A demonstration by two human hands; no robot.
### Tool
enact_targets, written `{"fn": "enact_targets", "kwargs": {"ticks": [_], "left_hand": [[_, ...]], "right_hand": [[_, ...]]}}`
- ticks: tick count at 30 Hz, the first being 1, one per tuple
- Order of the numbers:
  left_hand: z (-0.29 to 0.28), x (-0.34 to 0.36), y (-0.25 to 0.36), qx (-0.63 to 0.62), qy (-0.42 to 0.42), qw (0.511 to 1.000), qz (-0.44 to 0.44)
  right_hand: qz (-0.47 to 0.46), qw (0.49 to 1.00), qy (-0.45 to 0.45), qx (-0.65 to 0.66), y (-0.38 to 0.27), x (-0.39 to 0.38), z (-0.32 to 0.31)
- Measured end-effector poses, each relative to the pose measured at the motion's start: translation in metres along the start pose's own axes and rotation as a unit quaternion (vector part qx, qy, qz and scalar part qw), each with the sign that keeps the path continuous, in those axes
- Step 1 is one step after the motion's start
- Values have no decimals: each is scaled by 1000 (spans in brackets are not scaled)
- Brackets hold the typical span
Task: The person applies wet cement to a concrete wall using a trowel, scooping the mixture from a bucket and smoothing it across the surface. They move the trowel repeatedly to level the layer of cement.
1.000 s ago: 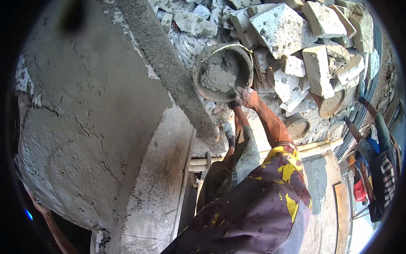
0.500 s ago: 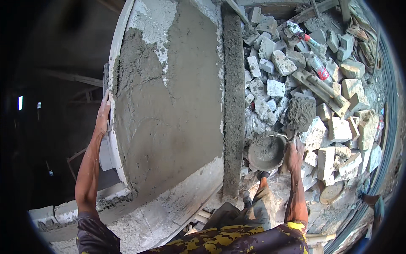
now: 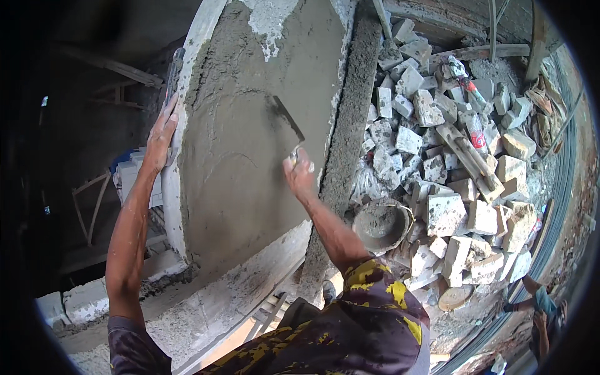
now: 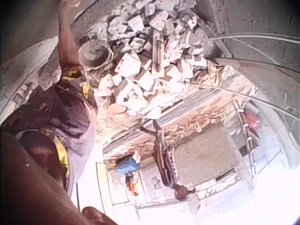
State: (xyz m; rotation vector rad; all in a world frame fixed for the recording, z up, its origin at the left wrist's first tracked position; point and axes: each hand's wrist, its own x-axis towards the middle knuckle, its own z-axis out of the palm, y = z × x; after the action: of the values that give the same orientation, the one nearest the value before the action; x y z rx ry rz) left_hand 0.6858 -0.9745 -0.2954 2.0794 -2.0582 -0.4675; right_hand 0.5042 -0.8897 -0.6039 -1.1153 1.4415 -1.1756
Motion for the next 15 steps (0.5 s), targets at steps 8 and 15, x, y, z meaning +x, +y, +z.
{"fn": "enact_targets", "kwargs": {"ticks": [8, 15], "left_hand": [[10, 4, -15, -68, -33, 997, -26], [-42, 2, -84, 235, -109, 936, 240]], "right_hand": [[360, 841, -153, -374, 203, -297, -185], [428, 740, -191, -484, 416, -262, -297]]}}
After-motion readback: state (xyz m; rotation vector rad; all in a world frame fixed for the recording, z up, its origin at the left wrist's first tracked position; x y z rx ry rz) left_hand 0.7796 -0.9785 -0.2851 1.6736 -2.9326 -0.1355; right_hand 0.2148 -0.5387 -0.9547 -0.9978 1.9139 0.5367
